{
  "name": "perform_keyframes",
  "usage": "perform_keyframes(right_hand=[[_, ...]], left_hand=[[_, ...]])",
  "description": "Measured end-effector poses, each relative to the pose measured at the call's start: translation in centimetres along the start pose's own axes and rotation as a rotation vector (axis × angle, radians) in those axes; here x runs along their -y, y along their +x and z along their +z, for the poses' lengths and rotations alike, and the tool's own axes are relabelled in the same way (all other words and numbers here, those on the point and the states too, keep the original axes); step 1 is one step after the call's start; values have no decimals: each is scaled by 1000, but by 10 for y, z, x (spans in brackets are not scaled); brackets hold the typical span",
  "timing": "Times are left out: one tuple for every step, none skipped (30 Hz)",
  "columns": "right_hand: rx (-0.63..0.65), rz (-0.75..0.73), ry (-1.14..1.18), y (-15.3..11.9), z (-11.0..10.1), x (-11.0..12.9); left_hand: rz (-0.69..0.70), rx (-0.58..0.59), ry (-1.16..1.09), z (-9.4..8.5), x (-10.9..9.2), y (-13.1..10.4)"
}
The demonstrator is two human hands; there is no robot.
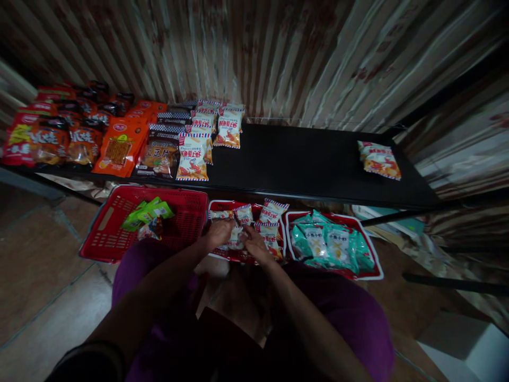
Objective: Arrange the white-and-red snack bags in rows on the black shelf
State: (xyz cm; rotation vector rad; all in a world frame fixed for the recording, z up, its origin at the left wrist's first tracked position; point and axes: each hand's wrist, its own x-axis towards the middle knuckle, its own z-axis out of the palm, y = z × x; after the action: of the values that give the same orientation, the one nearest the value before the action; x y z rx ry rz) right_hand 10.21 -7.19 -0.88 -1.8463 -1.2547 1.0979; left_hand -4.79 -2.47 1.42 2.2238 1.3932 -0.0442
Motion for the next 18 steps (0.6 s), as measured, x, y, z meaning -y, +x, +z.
perform_keyframes(right_hand=[[34, -7, 17, 0, -7, 8], [112, -13, 53, 0, -15, 17], [193, -23, 94, -1, -23, 26], [273, -31, 130, -1, -31, 34], [337, -37, 156, -3, -38, 42], [375, -34, 169, -4, -44, 50], [413, -23, 178, -5, -50, 56], [437, -12, 196, -7, -54, 61], [455, 2, 226, -9, -57, 64], [463, 18, 262, -10, -59, 66], [461, 35, 301, -11, -60, 67], [454, 53, 339, -12, -60, 68], [443, 75, 375, -13, -60, 69], [431, 100, 413, -14, -60, 69], [422, 128, 455, -14, -61, 70], [413, 154, 502, -14, -61, 72], [401, 172, 548, -14, -62, 74], [388, 182, 583, -14, -64, 76]], left_hand=[[5, -15, -4, -11, -4, 0], [13, -34, -12, -21, -8, 0], [20, -49, -20, -31, -11, -2], [32, -60, -32, -40, -15, -3], [43, -72, -49, -48, -18, -4], [59, -93, -87, -54, -20, -6], [75, -121, -155, -58, -21, -7], [88, -150, -237, -61, -22, -7], [103, -174, -332, -62, -22, -7], [122, -187, -430, -63, -21, -6], [148, -187, -525, -63, -19, -5], [180, -176, -617, -63, -16, -3], [209, -160, -704, -63, -14, -1], [225, -144, -786, -65, -11, 1], [224, -129, -860, -67, -10, 1], [203, -117, -921, -70, -8, 1], [171, -106, -968, -73, -8, 0], [132, -95, -1005, -77, -9, -2]])
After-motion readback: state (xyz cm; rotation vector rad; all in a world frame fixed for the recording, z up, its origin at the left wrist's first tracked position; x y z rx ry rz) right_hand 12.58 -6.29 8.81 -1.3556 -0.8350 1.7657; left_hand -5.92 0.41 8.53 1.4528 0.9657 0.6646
